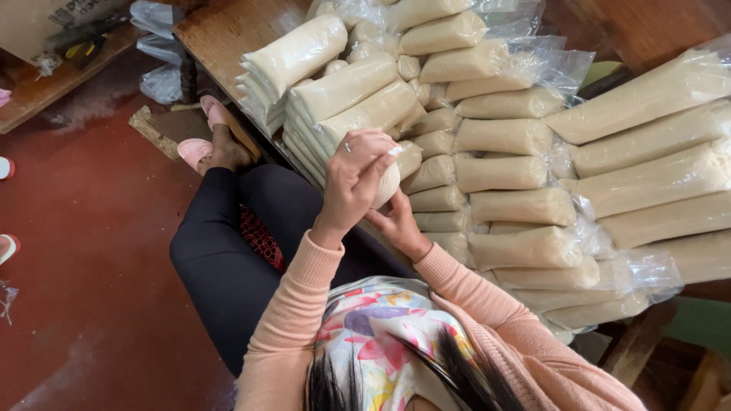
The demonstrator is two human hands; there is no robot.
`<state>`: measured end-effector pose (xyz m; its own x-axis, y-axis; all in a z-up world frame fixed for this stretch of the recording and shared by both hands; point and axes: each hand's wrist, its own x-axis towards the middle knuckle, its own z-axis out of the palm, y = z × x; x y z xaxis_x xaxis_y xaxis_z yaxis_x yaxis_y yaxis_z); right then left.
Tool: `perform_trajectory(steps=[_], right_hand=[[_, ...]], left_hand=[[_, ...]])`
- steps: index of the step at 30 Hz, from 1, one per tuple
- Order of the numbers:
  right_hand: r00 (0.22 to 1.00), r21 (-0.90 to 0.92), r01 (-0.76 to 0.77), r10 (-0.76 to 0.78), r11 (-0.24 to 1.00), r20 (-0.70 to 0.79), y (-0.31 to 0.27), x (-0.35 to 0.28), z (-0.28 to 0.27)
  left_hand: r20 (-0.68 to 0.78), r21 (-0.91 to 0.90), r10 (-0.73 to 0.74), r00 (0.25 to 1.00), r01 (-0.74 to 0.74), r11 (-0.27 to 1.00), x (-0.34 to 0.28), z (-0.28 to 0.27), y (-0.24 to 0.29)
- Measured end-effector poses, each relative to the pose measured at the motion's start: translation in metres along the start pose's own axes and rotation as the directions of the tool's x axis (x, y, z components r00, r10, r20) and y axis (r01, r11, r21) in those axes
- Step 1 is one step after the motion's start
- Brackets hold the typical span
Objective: Tying knots in plastic bags filled with white powder to seal them for distribution.
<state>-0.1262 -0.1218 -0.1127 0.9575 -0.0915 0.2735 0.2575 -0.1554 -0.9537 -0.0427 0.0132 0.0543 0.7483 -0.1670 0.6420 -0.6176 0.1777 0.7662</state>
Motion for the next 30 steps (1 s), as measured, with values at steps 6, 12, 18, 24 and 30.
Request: perform_trajectory(steps=[6, 12, 18, 24, 30], right_hand=[[0.963, 0.275, -0.237, 0.263, 0.932, -0.058, -0.044, 0.009, -0.015], [0.945, 0.328, -0.259, 0.308, 0.909, -0.107, -0.031, 0.011, -0.042], [0.934, 0.298, -0.328, 0.355, 0.896, -0.039, -0.034, 0.011, -0.046], [0.948, 0.163, -0.319, 0.315, 0.934, 0.048, -0.084, 0.026, -0.037], [0.906, 0.312, -0.369, 0.414, 0.876, -0.091, -0.020, 0.004, -0.038]], left_hand=[[0.005, -0.042, -0.467, 0.884, 0.467, 0.883, 0.003, 0.009, -0.005], [0.438, -0.138, -0.474, 0.764, 0.578, 0.804, -0.010, 0.002, -0.024], [0.313, -0.078, -0.622, 0.717, 0.672, 0.736, -0.030, 0.010, -0.033], [0.123, -0.138, -0.680, 0.723, 0.691, 0.710, -0.042, 0.013, -0.046], [0.220, -0.162, -0.614, 0.758, 0.649, 0.743, -0.018, 0.012, -0.021]])
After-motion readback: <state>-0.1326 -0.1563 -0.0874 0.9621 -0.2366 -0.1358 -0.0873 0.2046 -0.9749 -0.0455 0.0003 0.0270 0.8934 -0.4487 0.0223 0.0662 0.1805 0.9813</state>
